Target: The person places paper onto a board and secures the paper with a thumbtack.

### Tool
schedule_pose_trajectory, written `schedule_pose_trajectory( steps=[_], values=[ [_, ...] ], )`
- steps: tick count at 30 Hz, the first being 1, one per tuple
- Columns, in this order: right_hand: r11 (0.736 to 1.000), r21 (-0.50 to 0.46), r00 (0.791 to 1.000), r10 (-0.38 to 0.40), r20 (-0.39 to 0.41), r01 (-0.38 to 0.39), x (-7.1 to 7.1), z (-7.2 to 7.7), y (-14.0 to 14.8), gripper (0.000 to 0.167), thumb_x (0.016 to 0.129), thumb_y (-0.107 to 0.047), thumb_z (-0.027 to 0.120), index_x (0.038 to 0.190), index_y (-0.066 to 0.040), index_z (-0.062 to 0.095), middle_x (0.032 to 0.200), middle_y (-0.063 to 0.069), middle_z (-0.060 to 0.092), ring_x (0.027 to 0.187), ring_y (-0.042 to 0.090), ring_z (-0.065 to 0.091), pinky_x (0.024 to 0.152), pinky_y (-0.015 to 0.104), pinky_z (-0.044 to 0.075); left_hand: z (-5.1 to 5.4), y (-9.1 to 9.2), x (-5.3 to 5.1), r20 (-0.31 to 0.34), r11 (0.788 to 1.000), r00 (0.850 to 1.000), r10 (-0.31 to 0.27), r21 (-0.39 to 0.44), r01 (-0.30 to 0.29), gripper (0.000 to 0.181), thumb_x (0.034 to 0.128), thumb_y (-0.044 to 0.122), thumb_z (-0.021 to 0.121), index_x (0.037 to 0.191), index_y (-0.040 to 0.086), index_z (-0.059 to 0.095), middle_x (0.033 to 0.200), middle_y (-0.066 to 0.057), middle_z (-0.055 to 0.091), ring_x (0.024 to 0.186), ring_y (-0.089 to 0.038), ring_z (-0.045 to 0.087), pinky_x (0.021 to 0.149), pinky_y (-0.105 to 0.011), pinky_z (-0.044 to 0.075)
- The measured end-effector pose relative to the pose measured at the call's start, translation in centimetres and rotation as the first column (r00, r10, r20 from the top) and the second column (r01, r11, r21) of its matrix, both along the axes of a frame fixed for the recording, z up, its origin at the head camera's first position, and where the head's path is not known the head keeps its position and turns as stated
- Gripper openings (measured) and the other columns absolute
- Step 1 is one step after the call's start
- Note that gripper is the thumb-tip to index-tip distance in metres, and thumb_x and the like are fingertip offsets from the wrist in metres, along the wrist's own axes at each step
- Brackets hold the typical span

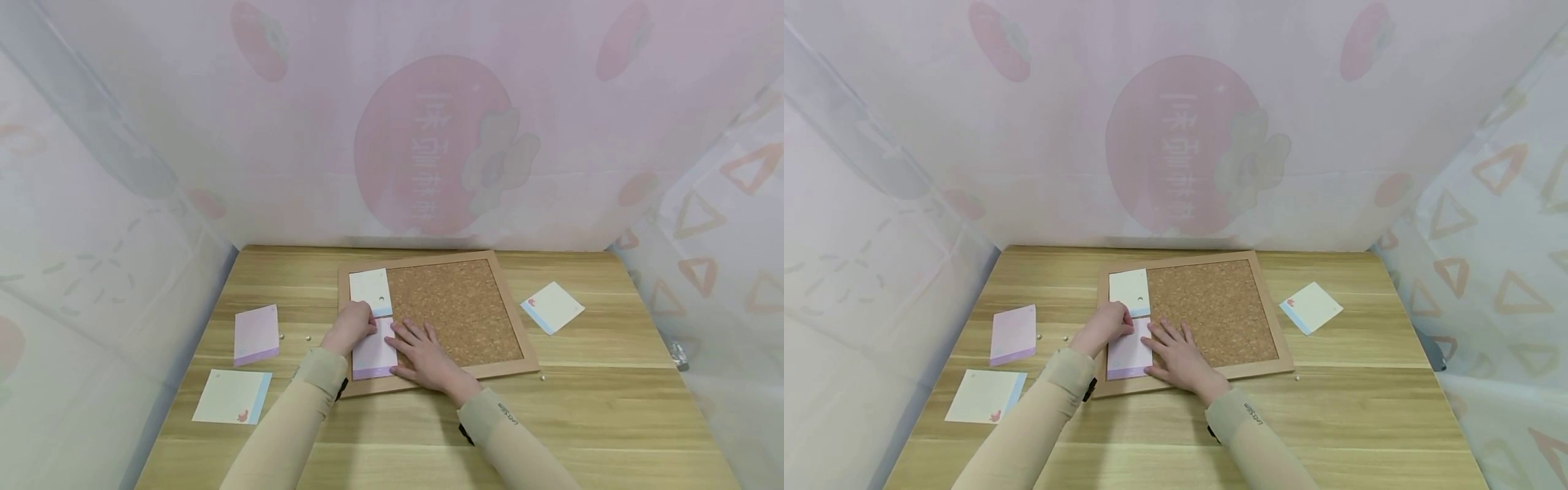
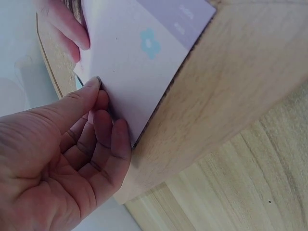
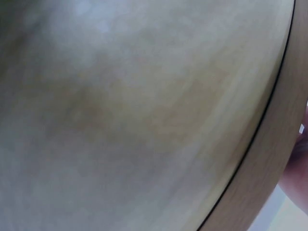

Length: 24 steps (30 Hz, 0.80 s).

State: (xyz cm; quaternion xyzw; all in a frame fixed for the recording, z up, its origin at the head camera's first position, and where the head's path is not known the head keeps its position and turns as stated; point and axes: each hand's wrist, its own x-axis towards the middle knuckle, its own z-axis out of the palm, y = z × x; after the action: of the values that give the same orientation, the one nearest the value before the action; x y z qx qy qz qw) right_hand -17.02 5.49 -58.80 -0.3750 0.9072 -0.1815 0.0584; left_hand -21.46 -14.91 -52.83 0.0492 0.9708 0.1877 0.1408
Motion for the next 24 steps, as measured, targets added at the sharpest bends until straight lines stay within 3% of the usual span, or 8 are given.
schedule_pose_trajectory(
  steps=[24],
  values=[
    [0.999, -0.035, 0.994, 0.006, 0.11, -0.002, -0.3, 0.4, 0.04, 0.063, 0.097, -0.046, 0.06, 0.152, -0.019, 0.044, 0.166, 0.005, 0.028, 0.155, 0.034, 0.018, 0.121, 0.069, 0.013, 0.38, -0.09, 0.11, 0.031, 1.0, 0.999, -0.005, 0.025, 0.004, 0.009, 0.0867, 0.011, 0.076, 0.081, 0.005, 0.072, 0.08, -0.007, 0.07, 0.068, -0.016, 0.059, 0.062, -0.027, 0.049]
  ],
)
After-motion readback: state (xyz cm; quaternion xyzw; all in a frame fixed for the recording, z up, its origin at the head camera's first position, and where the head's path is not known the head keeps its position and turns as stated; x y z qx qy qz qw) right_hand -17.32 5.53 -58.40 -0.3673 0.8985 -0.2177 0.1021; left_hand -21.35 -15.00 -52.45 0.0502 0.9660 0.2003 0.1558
